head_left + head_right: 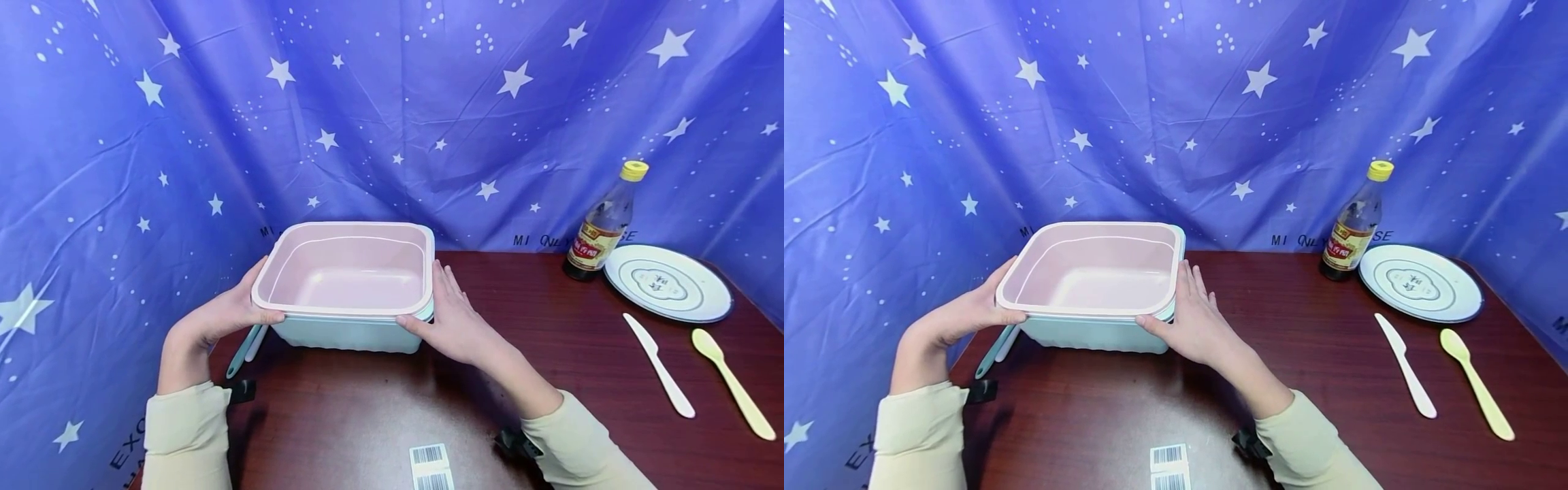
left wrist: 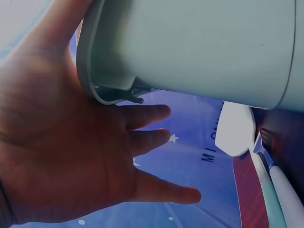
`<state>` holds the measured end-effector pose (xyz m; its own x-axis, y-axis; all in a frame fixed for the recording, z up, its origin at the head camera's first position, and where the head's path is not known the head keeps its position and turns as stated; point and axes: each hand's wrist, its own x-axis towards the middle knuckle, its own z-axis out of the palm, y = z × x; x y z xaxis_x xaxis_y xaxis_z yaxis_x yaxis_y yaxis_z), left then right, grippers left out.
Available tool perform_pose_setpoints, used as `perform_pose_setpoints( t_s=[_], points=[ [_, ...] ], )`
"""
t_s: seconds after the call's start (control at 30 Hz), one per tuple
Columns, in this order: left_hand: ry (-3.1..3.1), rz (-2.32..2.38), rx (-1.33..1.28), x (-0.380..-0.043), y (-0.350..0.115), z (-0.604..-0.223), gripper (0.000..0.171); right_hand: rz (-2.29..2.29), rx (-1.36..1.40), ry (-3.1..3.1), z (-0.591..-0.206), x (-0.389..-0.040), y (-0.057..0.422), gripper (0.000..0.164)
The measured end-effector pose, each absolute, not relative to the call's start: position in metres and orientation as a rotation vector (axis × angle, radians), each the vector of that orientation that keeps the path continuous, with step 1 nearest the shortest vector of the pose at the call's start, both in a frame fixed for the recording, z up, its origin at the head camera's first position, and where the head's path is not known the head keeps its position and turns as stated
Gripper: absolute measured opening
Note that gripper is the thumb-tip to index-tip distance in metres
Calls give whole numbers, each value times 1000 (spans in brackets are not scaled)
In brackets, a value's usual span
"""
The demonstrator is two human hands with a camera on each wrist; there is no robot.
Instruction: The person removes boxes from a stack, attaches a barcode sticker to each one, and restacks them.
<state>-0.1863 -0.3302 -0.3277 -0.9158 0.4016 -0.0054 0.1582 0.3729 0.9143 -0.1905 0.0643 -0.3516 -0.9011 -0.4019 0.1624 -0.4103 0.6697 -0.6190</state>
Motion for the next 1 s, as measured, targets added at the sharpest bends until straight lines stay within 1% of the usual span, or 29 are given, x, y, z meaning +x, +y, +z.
perform_pose_setpoints(
  t_s=[0.57, 0.8, 1.0],
  points=[
    [2410, 1599, 489, -182, -329, -325, 100, 1264, 835, -2691, -357, -194, 63, 106],
    [2449, 1613, 477, -180, -328, -319, 103, 1276, 812, -2698, -353, -195, 64, 109],
    [2504, 1595, 466, -176, -328, -312, 106, 1302, 876, -2607, -348, -196, 65, 108]
  ],
)
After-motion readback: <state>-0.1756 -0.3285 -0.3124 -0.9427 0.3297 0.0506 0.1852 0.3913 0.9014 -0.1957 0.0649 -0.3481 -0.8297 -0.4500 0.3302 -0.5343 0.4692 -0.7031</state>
